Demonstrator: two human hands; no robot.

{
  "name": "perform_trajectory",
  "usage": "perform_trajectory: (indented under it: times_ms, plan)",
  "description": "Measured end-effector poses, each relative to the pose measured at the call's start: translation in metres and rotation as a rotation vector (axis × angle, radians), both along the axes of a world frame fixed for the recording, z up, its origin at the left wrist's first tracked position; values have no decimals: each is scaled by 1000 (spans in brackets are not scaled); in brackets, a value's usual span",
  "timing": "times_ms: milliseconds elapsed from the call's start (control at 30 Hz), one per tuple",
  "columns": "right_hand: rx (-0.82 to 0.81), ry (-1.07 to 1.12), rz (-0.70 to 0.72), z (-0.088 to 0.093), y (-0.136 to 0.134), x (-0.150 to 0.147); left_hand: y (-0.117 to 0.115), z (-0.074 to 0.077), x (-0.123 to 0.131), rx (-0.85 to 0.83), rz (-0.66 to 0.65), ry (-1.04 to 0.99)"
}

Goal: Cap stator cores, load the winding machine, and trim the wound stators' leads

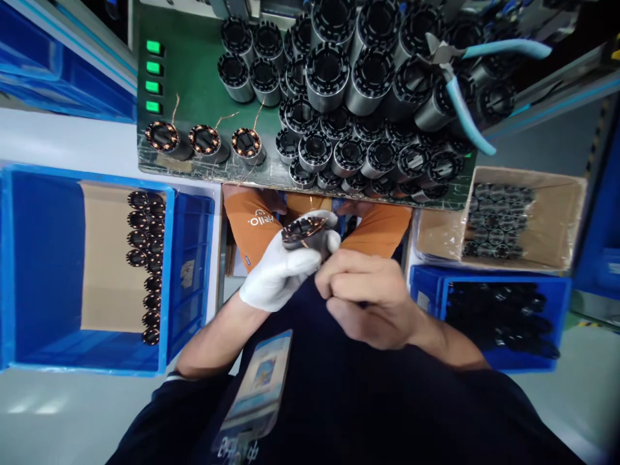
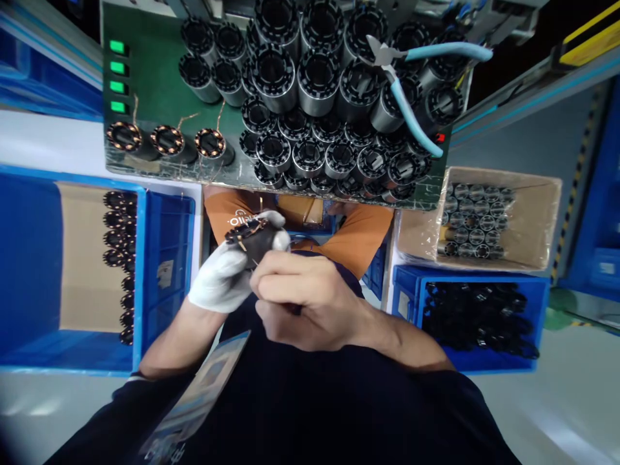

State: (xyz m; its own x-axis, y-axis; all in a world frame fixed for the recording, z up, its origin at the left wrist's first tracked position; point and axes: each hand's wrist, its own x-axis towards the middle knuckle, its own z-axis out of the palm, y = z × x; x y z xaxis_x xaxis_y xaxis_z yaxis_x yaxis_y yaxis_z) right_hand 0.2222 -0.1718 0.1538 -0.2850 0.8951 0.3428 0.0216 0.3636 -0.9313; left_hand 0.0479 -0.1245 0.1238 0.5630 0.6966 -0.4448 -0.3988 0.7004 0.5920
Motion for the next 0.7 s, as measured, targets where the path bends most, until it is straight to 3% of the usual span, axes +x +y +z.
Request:
perform_trajectory:
  times_ms: [133,233,333,400,467,567,700]
  plan:
    - [116,-315,92,-2,-22,11,9,-3,8,101,174,89]
    - [-48,-272,139,6,-34,34,16,6,2,505,211,371]
    - [-234,-112,-61,12,-28,52,15,24,-7,912,138,644]
    - [-363,-32,-158,13,-14,53,12,34,-10,1041,22,701]
    - [-438,28,-167,12,1,47,8,40,-9,1103,-77,722]
    - [-369,47,-189,10,15,33,1,40,-3,1129,-150,778]
    - [-269,-58,-311,6,13,25,-15,31,5,1044,-41,889]
